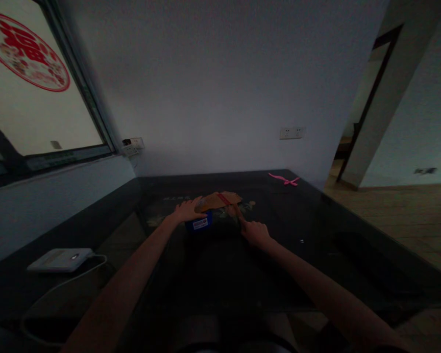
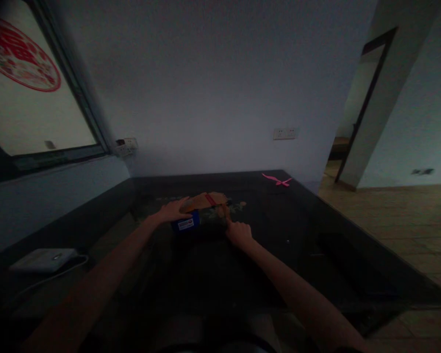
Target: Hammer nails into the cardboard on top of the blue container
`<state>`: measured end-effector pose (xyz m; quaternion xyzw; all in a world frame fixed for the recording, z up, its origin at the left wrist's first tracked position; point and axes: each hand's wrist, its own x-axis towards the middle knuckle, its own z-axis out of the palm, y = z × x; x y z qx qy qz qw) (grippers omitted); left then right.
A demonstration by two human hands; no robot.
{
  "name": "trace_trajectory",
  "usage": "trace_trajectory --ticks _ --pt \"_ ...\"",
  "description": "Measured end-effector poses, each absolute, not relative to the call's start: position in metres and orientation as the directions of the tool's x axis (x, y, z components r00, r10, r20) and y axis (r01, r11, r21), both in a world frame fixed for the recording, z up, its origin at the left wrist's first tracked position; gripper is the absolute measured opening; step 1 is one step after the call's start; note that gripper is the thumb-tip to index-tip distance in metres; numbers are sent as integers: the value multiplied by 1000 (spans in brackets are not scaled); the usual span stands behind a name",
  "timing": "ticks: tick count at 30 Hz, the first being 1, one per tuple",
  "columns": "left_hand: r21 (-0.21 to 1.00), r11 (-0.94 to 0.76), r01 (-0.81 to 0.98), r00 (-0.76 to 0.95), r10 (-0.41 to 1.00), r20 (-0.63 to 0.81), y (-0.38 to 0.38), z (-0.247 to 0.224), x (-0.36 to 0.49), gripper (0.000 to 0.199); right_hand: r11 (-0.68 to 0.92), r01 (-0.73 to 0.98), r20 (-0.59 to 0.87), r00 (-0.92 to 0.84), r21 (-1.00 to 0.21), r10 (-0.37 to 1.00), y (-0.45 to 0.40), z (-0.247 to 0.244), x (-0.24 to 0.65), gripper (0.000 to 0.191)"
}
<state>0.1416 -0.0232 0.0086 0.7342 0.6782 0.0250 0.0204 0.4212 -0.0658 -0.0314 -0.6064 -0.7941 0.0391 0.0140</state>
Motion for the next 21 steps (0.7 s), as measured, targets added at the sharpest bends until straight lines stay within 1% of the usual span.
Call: trace_trajectory --ticks 2,5,10,14,17,21 --pt "45 -94 995 95 995 -14 -30 10 158 100 244 968 -35 -247 -59 968 -74 -32 436 43" --pt "70 -150 986 150 989 -1 -41 12 179 99 225 974 -46 -227 -35 973 -86 -32 453 47" --pt "121 -233 965 231 972 34 -59 12 203 103 194 981 -59 -195 -17 979 -114 -33 474 51" --pt "119 -293 949 290 956 40 -70 10 217 103 141 990 -69 -143 -25 987 -138 -33 484 49" --pt "125 -328 936 321 944 72 -76 9 226 102 82 996 -76 -84 -35 994 -152 -34 490 48" --pt "121 -379 918 368 924 104 -82 8 235 101 -8 997 -67 3 -77 998 -162 -34 493 46"
